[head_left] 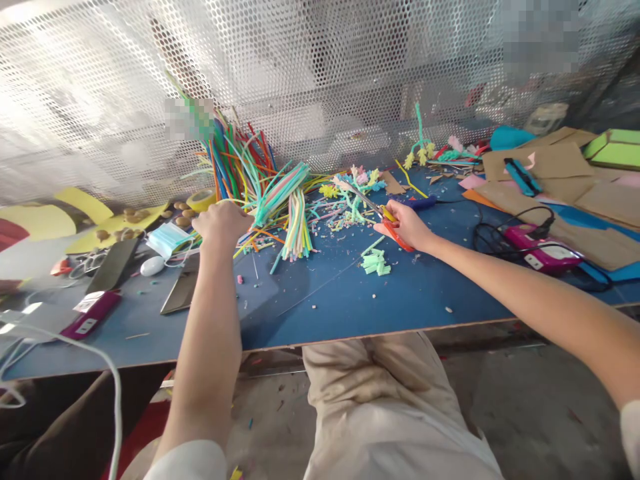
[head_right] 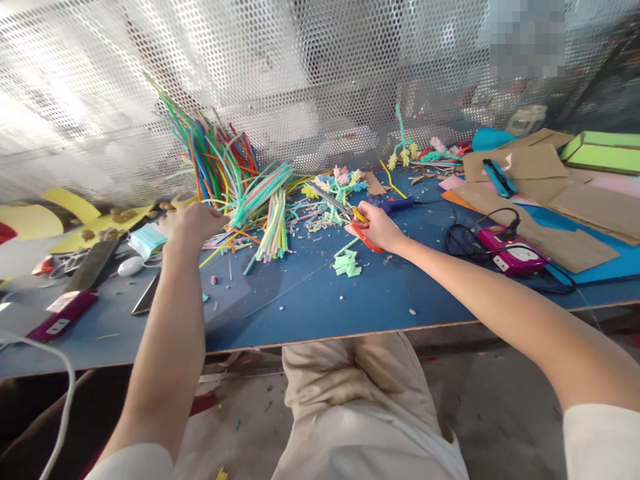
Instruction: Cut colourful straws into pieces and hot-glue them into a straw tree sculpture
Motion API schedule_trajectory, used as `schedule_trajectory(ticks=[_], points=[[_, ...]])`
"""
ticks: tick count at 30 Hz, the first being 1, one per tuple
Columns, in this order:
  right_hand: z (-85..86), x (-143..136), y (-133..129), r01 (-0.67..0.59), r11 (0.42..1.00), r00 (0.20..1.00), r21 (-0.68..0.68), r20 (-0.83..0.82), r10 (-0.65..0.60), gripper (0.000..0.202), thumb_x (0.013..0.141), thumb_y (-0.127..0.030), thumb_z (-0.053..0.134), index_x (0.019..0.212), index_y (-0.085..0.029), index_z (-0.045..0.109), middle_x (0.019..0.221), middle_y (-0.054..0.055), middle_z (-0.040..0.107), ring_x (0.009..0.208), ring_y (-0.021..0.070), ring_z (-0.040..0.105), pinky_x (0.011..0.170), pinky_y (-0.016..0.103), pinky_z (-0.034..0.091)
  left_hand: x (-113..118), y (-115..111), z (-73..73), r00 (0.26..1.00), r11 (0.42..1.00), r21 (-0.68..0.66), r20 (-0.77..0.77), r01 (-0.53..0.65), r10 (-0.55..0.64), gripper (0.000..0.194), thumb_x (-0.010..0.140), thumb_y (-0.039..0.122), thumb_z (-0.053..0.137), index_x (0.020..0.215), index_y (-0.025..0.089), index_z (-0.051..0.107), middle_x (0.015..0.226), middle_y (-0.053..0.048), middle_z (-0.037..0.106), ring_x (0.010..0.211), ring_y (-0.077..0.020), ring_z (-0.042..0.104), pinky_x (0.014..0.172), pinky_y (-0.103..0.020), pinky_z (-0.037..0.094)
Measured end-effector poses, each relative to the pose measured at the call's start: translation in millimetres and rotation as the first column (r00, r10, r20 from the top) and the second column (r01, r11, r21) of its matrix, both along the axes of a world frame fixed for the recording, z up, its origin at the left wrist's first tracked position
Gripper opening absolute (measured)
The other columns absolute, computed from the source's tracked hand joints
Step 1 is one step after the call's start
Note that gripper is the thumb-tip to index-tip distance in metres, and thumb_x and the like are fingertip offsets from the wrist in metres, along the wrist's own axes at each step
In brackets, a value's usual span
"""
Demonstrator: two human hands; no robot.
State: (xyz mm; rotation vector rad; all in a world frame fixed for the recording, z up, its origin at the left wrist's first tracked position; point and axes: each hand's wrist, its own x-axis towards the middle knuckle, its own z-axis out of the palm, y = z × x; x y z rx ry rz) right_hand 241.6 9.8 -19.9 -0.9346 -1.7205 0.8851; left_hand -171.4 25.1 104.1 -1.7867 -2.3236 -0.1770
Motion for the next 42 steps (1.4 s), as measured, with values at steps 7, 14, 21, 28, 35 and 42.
schedule_trajectory(ticks=[7,14,21,28,35,42], points=[[-0.2,0,-1,0.016,1.0,0.998,0.002,0.054,-0.016,0.053,0.075,-0.047,0.087,0.082,-0.025,0.039,0.072,-0.007,0.05,0.066,0.0124,0.044,0.065,0.03,0.035,101,-37,-1.3,0.895,0.901,0.065,0.103,0.43,-0.434,0.028,0.098,0.049,0.062,0.111,0.033,0.082,0.103,-0.004,0.078,0.092,-0.0238,0.07,0.084,-0.035,0.052],[2.3,-3,-2,-0.111,0.993,0.986,-0.035,-0.129,0.106,0.045,0.077,-0.037,0.088,0.094,-0.025,0.048,0.093,-0.001,0.068,0.084,0.019,0.066,0.08,0.035,0.05,181,-59,-63.9,0.656,0.66,0.072,0.072,0.748,-0.751,0.028,0.108,0.042,0.051,0.121,0.033,0.074,0.122,-0.002,0.076,0.1,-0.0225,0.073,0.076,-0.031,0.051],[2.4,-3,-3,-0.179,0.983,0.973,-0.027,-0.153,0.173,0.042,0.078,-0.032,0.086,0.098,-0.026,0.05,0.098,-0.001,0.07,0.087,0.0187,0.067,0.085,0.036,0.052,185,-49,-95.0,0.54,0.608,0.305,0.282,0.733,-0.793,0.024,0.104,0.045,0.062,0.105,0.029,0.079,0.106,0.002,0.08,0.083,-0.015,0.07,0.073,-0.027,0.047],[4.0,-5,-6,-0.145,0.988,0.985,-0.059,-0.105,0.138,0.046,0.075,-0.039,0.089,0.099,-0.026,0.052,0.097,0.001,0.07,0.088,0.0207,0.069,0.085,0.038,0.054,178,-50,-97.8,0.498,0.605,0.386,0.347,0.696,-0.795,0.024,0.102,0.045,0.064,0.102,0.027,0.079,0.099,0.0,0.08,0.076,-0.015,0.067,0.074,-0.028,0.046],[8.3,-7,-12,-0.16,0.986,0.983,-0.052,-0.1,0.155,0.045,0.074,-0.038,0.09,0.096,-0.025,0.053,0.099,0.001,0.069,0.09,0.019,0.067,0.085,0.036,0.053,178,-48,-100.7,0.468,0.613,0.375,0.412,0.695,-0.782,0.023,0.1,0.046,0.066,0.107,0.027,0.076,0.098,0.001,0.08,0.076,-0.0145,0.067,0.075,-0.027,0.047],[10.7,-11,-15,-0.133,0.988,0.982,-0.075,-0.144,0.122,0.046,0.072,-0.038,0.09,0.096,-0.023,0.053,0.094,0.0,0.068,0.084,0.0171,0.065,0.079,0.034,0.053,183,-51,-98.6,0.441,0.597,0.399,0.418,0.696,-0.794,0.024,0.099,0.047,0.067,0.102,0.024,0.073,0.094,0.0,0.079,0.077,-0.0139,0.068,0.074,-0.027,0.047]])
